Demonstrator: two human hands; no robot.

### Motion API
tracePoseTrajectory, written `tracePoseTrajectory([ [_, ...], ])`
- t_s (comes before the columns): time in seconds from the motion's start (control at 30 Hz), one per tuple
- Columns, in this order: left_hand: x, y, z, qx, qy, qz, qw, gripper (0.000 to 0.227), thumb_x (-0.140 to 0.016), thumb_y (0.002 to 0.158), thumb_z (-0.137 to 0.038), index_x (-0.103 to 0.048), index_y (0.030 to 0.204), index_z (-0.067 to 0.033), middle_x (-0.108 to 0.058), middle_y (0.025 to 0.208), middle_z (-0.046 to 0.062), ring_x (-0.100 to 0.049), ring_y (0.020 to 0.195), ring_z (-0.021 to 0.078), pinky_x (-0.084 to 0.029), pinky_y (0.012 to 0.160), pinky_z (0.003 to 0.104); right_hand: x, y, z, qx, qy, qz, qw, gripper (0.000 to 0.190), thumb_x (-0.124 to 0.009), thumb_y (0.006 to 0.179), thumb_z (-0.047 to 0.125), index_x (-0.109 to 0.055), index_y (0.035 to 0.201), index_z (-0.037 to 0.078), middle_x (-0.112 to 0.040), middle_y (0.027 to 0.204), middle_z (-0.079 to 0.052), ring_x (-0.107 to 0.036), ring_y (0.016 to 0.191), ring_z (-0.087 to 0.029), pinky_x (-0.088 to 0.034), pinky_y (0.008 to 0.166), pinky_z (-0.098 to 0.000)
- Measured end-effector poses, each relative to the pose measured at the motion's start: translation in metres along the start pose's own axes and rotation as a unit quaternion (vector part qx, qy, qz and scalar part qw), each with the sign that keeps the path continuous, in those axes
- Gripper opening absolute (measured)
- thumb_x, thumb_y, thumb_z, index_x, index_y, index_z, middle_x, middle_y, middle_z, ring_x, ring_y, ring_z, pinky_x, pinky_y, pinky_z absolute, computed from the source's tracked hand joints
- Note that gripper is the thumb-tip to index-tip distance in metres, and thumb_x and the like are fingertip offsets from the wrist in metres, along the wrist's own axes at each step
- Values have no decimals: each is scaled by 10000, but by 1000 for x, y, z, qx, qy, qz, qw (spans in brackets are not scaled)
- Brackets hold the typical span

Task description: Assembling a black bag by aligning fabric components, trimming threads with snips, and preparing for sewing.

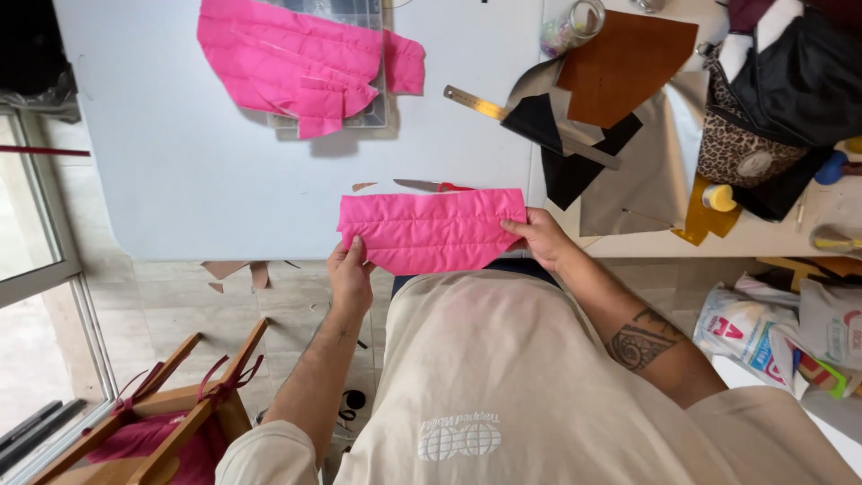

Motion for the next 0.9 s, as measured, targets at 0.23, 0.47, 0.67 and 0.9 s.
tracePoseTrajectory([
  [0.23, 112, 44, -66, -128, 32, -184, 974, 276, -623, 1056, -174, -648, 1308, -65, -722, 1128, 144, -714, 1003, 257, -613, 844, 438, -111, -16, 12, 57, -209, 147, 965, 212, -736, 925, 96, -709, 1126, 34, -766, 956, -117, -754, 840, -186, -580, 730, -267],
  [0.47, 129, 80, -175, -248, 381, -336, 825, 283, -792, 933, -224, -742, 1212, -217, -758, 1074, 67, -729, 1061, 291, -561, 938, 422, -72, 15, -20, 98, -400, 114, 904, 233, -737, 918, 115, -732, 1134, 30, -774, 921, -137, -758, 798, -194, -586, 764, -334],
  [0.67, 13, 126, -86, -517, 656, -162, 526, 546, -702, 988, -242, -547, 1482, -69, -505, 1454, 230, -435, 1388, 430, -290, 1170, 550, 6, 1, -23, 44, -513, -22, 857, 239, -698, 941, 175, -756, 1161, 100, -790, 889, -85, -754, 869, -204, -566, 804, -334],
  [0.9, -116, -8, 25, -359, 756, 190, 514, 776, -682, 923, -235, -341, 1599, -67, -441, 1566, 176, -355, 1479, 327, -239, 1233, 494, 46, -21, -28, 48, -484, -105, 867, 228, -716, 923, 267, -765, 1137, 207, -792, 862, -1, -741, 868, -130, -559, 789, -288],
])
Point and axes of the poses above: each hand's wrist, its own y-axis towards the middle knuckle, its own x-axis out of the back of the hand, z = x × y, the point moved 6 cm from there along y, towards the middle knuckle
